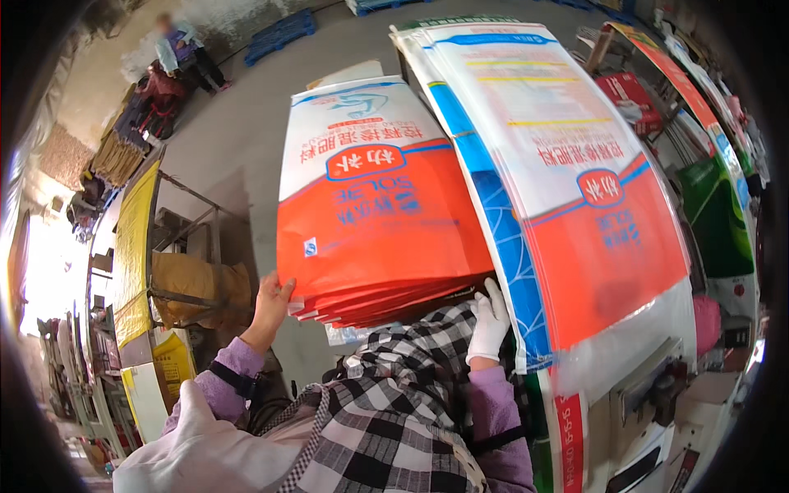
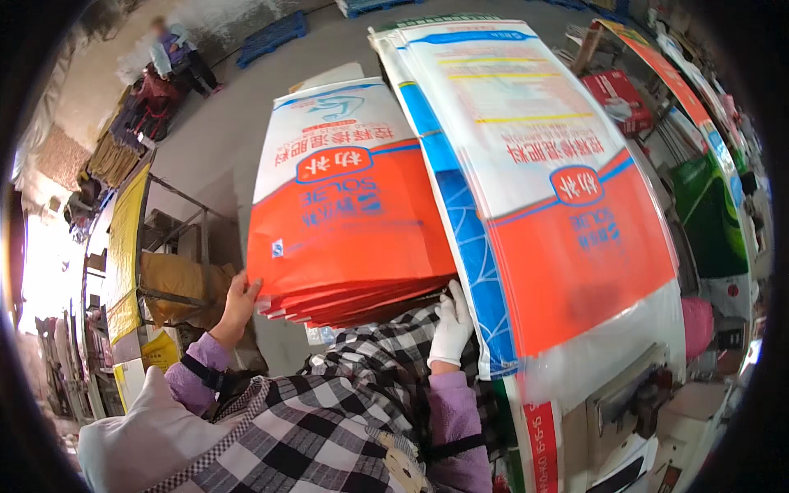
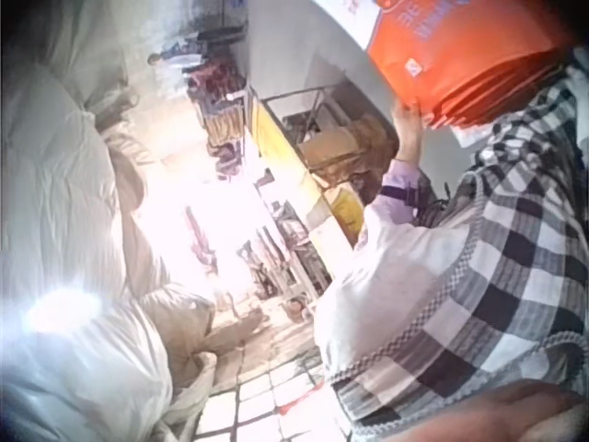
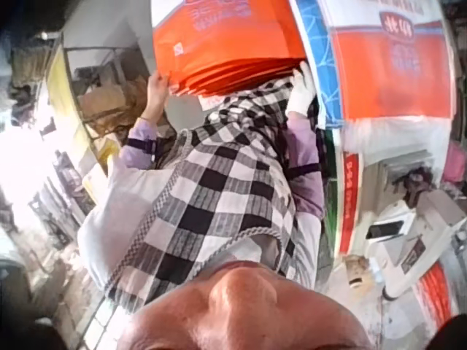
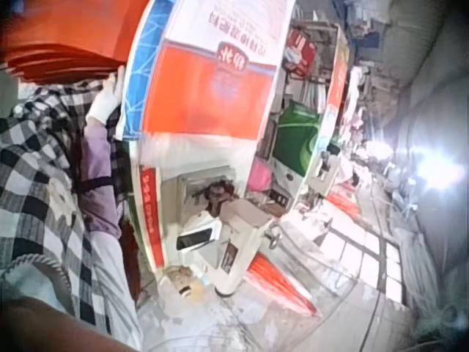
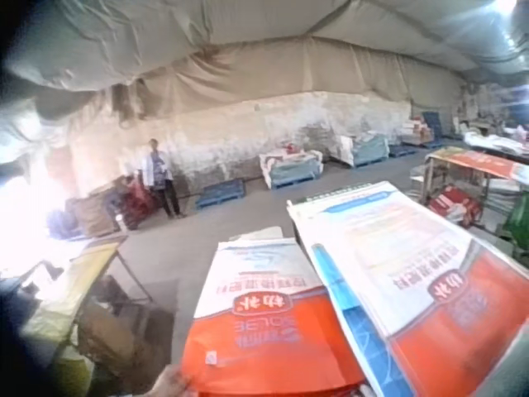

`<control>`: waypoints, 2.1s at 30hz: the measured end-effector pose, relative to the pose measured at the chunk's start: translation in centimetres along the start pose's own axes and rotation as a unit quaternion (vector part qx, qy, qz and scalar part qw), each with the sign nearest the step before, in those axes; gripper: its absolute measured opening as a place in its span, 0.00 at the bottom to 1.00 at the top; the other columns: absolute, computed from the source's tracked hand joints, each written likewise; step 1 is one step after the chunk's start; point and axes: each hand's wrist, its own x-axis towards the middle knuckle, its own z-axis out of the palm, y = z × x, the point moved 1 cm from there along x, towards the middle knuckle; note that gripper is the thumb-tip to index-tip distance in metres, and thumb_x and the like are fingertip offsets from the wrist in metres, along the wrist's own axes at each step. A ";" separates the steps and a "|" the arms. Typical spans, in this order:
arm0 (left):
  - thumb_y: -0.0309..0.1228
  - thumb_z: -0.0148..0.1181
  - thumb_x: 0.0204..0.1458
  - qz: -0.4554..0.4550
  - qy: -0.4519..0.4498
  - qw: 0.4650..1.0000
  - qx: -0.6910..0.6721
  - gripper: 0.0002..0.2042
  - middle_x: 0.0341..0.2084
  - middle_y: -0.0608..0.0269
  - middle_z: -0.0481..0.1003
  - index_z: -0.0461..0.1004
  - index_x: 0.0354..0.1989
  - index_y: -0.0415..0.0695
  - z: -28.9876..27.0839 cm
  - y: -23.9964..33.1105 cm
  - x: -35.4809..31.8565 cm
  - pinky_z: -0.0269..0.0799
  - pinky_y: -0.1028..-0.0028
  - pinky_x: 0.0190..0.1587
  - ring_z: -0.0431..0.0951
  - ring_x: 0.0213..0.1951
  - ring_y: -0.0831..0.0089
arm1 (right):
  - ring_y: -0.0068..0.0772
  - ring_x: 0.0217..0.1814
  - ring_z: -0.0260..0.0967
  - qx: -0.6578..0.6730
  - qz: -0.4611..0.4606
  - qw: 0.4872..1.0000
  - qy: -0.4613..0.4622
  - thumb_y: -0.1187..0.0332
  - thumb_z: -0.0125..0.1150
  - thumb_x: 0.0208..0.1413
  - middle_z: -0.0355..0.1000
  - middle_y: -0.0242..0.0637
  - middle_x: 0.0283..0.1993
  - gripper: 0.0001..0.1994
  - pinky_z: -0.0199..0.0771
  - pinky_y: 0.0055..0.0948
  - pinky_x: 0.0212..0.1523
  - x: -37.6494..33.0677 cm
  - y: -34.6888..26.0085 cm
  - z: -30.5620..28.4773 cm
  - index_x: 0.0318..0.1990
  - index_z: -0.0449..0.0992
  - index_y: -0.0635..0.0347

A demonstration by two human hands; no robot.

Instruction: The person inserts clear liners into plastic bags, feeds the top edges through a sewing machine, and stacks the finished bags, occasionally moving a wooden board.

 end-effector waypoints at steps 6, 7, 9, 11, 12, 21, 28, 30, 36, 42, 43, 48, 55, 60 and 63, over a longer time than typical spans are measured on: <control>0.24 0.46 0.63 0.048 -0.101 0.989 -0.095 0.25 0.58 0.59 0.66 0.49 0.68 0.49 1.4 0.6 2.3 0.79 0.74 0.33 0.75 0.47 0.67 | 0.24 0.43 0.72 -0.035 -0.018 0.999 -0.031 0.75 0.50 0.61 0.73 0.37 0.51 0.15 0.72 0.22 0.42 -4.2 3.0 -5.5 0.54 0.73 0.66; 0.20 0.49 0.58 0.105 0.046 0.993 -0.003 0.29 0.58 0.52 0.66 0.49 0.67 0.47 2.4 2.6 1.1 0.78 0.68 0.40 0.75 0.50 0.60 | 0.24 0.42 0.72 -0.043 -0.030 0.998 -0.036 0.75 0.50 0.60 0.74 0.36 0.48 0.15 0.72 0.22 0.42 -5.4 3.1 -6.3 0.54 0.74 0.66; 0.17 0.54 0.49 0.493 0.233 0.719 0.430 0.30 0.55 0.48 0.68 0.58 0.63 0.44 4.5 7.8 -1.3 0.72 0.61 0.52 0.73 0.52 0.52 | 0.23 0.42 0.73 -0.075 -0.047 0.996 -0.017 0.75 0.50 0.59 0.76 0.36 0.45 0.14 0.72 0.22 0.42 -7.6 2.9 -8.2 0.49 0.77 0.66; 0.16 0.56 0.45 0.535 0.064 0.755 0.374 0.28 0.52 0.48 0.70 0.64 0.59 0.44 10.2 11.9 -4.3 0.69 0.59 0.54 0.73 0.52 0.50 | 0.25 0.43 0.73 -0.115 0.010 0.993 -0.017 0.75 0.50 0.57 0.77 0.36 0.42 0.12 0.73 0.23 0.43 -9.7 1.2 -9.2 0.43 0.80 0.67; 0.16 0.57 0.42 0.553 -0.099 0.764 0.318 0.27 0.50 0.48 0.72 0.70 0.55 0.44 14.4 13.6 -6.2 0.66 0.58 0.57 0.72 0.51 0.49 | 0.24 0.43 0.73 -0.103 -0.001 0.993 -0.049 0.75 0.52 0.57 0.77 0.36 0.41 0.11 0.73 0.24 0.43 -10.3 0.4 -9.1 0.42 0.80 0.66; 0.32 0.68 0.36 0.635 -0.365 0.641 0.229 0.15 0.33 0.52 0.73 0.73 0.32 0.41 48.5 8.5 -16.0 0.66 0.59 0.39 0.73 0.38 0.54 | 0.49 0.47 0.74 -0.378 -0.230 0.875 -0.199 0.61 0.57 0.57 0.77 0.49 0.41 0.14 0.72 0.44 0.49 -13.0 -4.9 -7.7 0.45 0.79 0.58; 0.31 0.64 0.47 0.501 -0.523 0.689 0.012 0.13 0.24 0.55 0.68 0.65 0.22 0.41 49.0 8.4 -16.2 0.65 0.61 0.35 0.70 0.32 0.56 | 0.39 0.52 0.69 -0.032 -0.146 0.928 0.340 0.58 0.52 0.64 0.72 0.44 0.54 0.20 0.69 0.40 0.55 -10.6 -10.2 -25.5 0.57 0.71 0.61; 0.31 0.60 0.51 0.547 -0.515 0.660 -0.010 0.11 0.28 0.55 0.67 0.67 0.24 0.39 49.3 8.1 -16.2 0.65 0.61 0.38 0.69 0.35 0.56 | 0.39 0.54 0.69 0.081 -0.105 0.969 0.209 0.59 0.51 0.64 0.72 0.44 0.55 0.20 0.68 0.39 0.57 -6.4 -9.1 -29.7 0.59 0.70 0.60; 0.35 0.55 0.54 0.537 -0.532 0.654 -0.021 0.11 0.27 0.53 0.72 0.73 0.29 0.38 50.6 7.5 -13.7 0.68 0.60 0.37 0.74 0.35 0.56 | 0.34 0.51 0.72 -0.196 -0.043 0.971 0.126 0.69 0.51 0.64 0.75 0.41 0.51 0.16 0.74 0.31 0.52 -7.0 -16.2 -20.6 0.53 0.74 0.70; 0.32 0.56 0.50 0.426 -0.674 0.604 0.009 0.11 0.13 0.56 0.70 0.76 0.22 0.38 47.9 10.4 -16.2 0.68 0.61 0.28 0.74 0.21 0.57 | 0.35 0.43 0.72 -0.137 -0.126 0.966 0.177 0.69 0.56 0.60 0.76 0.38 0.40 0.13 0.73 0.30 0.47 -5.5 -12.7 -21.8 0.45 0.76 0.72; 0.32 0.56 0.50 0.428 -0.673 0.603 0.015 0.11 0.13 0.56 0.70 0.76 0.22 0.38 48.1 10.0 -15.9 0.68 0.61 0.28 0.74 0.21 0.57 | 0.35 0.40 0.72 -0.129 -0.211 0.956 0.155 0.69 0.56 0.60 0.75 0.37 0.37 0.12 0.74 0.31 0.45 -4.7 -11.7 -22.2 0.44 0.77 0.71; 0.32 0.64 0.50 0.325 -0.733 0.596 0.040 0.08 0.25 0.62 0.81 0.82 0.38 0.45 47.6 11.6 -15.3 0.76 0.70 0.30 0.80 0.24 0.66 | 0.30 0.36 0.69 -0.247 -0.252 0.915 0.196 0.68 0.55 0.61 0.75 0.38 0.37 0.11 0.72 0.30 0.39 -5.7 -13.6 -19.4 0.43 0.77 0.67; 0.27 0.60 0.42 0.568 -0.581 0.583 0.001 0.08 0.13 0.51 0.70 0.72 0.15 0.39 46.3 13.5 -17.3 0.64 0.58 0.24 0.72 0.20 0.52 | 0.28 0.38 0.67 -0.318 -0.121 0.914 0.223 0.67 0.55 0.61 0.74 0.39 0.40 0.12 0.71 0.29 0.39 -6.3 -14.9 -20.7 0.45 0.77 0.66; 0.26 0.59 0.42 0.663 -0.488 0.568 0.015 0.06 0.17 0.49 0.69 0.70 0.17 0.40 45.7 12.8 -17.6 0.63 0.57 0.28 0.69 0.23 0.49 | 0.32 0.48 0.68 -0.174 -0.032 0.964 0.197 0.67 0.55 0.61 0.73 0.46 0.45 0.14 0.71 0.29 0.50 -6.4 -12.8 -22.6 0.54 0.75 0.53; 0.27 0.58 0.44 0.581 -0.584 0.559 0.088 0.06 0.18 0.52 0.67 0.68 0.19 0.40 45.4 13.2 -17.5 0.62 0.59 0.29 0.68 0.24 0.55 | 0.28 0.42 0.67 -0.060 -0.112 0.975 0.183 0.67 0.55 0.61 0.73 0.43 0.40 0.10 0.70 0.30 0.43 -7.2 -11.8 -21.4 0.48 0.77 0.57</control>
